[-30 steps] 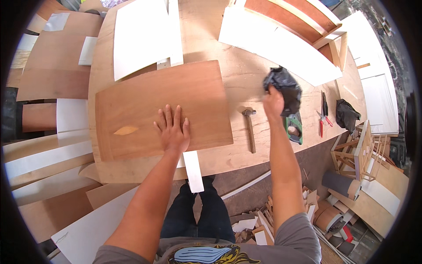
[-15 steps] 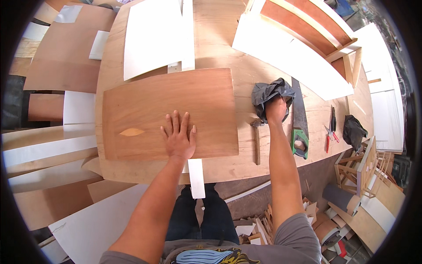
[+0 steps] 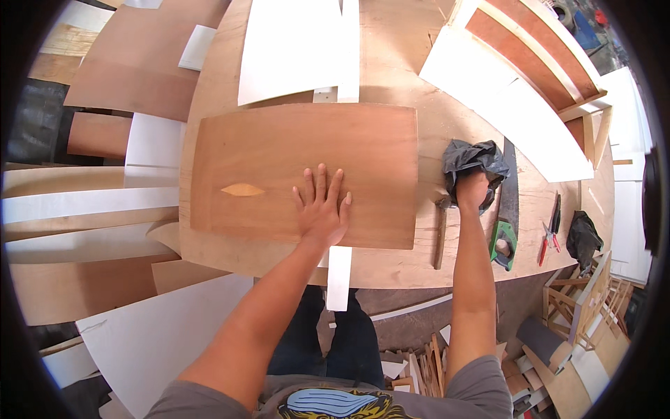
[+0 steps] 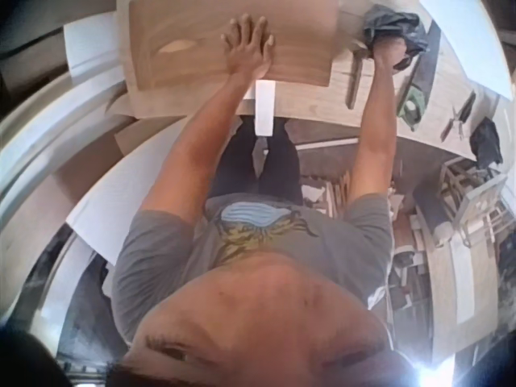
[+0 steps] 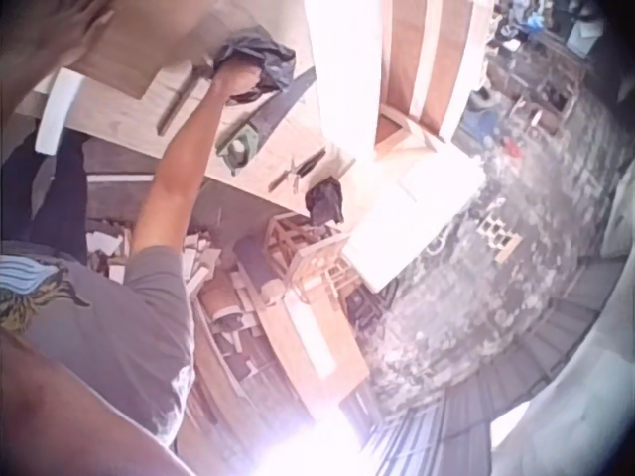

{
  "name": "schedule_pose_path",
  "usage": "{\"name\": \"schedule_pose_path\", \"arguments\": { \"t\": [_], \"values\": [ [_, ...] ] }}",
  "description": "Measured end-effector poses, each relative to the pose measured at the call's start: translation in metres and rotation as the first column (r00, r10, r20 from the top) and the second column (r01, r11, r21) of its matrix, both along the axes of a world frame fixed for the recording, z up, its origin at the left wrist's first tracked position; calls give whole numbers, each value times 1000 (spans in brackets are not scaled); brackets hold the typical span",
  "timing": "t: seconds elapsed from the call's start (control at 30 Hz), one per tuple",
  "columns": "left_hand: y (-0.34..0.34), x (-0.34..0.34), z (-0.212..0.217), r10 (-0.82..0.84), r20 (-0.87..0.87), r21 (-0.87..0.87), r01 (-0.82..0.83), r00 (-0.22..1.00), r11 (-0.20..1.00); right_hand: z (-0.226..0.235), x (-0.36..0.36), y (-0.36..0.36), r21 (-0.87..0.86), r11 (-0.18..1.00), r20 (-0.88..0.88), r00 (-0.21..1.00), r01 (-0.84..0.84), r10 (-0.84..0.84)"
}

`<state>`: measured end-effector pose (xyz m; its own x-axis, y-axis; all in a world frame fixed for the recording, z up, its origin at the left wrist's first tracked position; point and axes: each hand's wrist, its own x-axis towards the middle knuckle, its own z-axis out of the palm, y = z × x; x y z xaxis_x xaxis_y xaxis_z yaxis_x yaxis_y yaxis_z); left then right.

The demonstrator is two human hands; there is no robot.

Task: The person aligns a wooden panel within a frame on a workbench and uses a hammer to tap it into place.

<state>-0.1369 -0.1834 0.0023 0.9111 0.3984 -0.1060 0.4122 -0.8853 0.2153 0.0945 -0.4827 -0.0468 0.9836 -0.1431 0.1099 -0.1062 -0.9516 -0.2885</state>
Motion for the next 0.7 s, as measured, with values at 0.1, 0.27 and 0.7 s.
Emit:
{"name": "schedule_pose_path", "arguments": {
  "t": [0.1,0.27,0.7],
  "values": [
    [-6,7,1,3,-36,-39,-5,999,999,-4,6,-13,50,999,14,1000,-9,8],
    [-37,33,-2,11,3,-87,-11,1000,996,-3,13,-20,147,987,5,998,-63,63],
    [31,-2,-8,14,307,-435,127,951,892,-12,14,-26,-60,996,-93,994,58,-64]
  ]
}}
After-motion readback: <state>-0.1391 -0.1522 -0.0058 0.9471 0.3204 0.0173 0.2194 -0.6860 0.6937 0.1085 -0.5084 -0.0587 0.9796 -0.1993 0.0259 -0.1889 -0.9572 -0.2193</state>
